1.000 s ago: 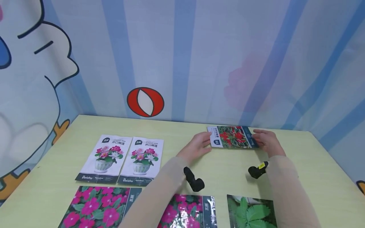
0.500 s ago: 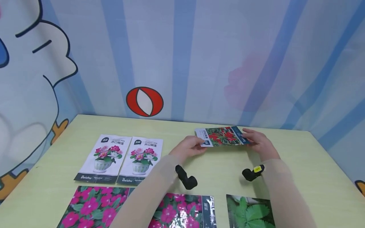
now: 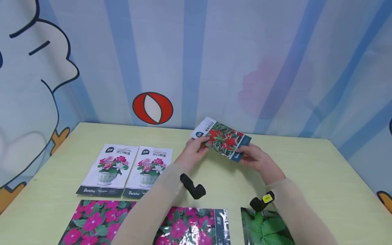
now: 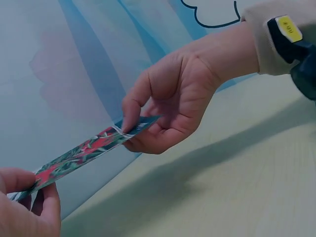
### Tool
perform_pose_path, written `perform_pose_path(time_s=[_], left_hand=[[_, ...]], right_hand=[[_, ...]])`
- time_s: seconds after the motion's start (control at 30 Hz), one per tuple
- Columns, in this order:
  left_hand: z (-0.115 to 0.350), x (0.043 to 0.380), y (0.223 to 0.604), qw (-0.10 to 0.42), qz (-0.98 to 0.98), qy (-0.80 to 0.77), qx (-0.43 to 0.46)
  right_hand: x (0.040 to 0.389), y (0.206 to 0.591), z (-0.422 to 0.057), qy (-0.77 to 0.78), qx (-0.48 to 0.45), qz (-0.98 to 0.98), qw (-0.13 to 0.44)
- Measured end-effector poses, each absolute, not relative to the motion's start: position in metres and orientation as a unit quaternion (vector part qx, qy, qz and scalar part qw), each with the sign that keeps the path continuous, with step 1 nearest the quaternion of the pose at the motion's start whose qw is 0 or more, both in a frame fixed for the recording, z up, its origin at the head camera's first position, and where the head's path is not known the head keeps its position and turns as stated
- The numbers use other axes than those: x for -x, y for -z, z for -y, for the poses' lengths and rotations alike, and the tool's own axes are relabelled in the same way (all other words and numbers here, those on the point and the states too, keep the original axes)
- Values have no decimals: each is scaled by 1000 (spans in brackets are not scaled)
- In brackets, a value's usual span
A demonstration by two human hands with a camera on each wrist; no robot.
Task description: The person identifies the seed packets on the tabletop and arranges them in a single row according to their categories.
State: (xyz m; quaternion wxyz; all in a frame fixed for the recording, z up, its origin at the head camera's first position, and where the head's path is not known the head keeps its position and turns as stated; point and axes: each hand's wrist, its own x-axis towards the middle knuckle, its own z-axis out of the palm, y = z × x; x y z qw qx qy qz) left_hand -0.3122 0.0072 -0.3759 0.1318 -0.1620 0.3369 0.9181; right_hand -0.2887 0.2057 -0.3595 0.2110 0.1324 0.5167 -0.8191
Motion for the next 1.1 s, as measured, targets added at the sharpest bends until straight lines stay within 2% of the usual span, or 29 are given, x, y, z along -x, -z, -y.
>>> perform_pose_path(time_s=[0.27,0.57,1.1], left_hand=[[-8,312,377,137,-364,-908,157],[14,314,378,157,-440,-877,112],[47,301,368,259,-649,-715,35]], right_hand=[[274,363,-173,843,-115,-479,215],[274,365,-172,828,-120,-507,205],[279,367,-170,775,-75,-579,241]])
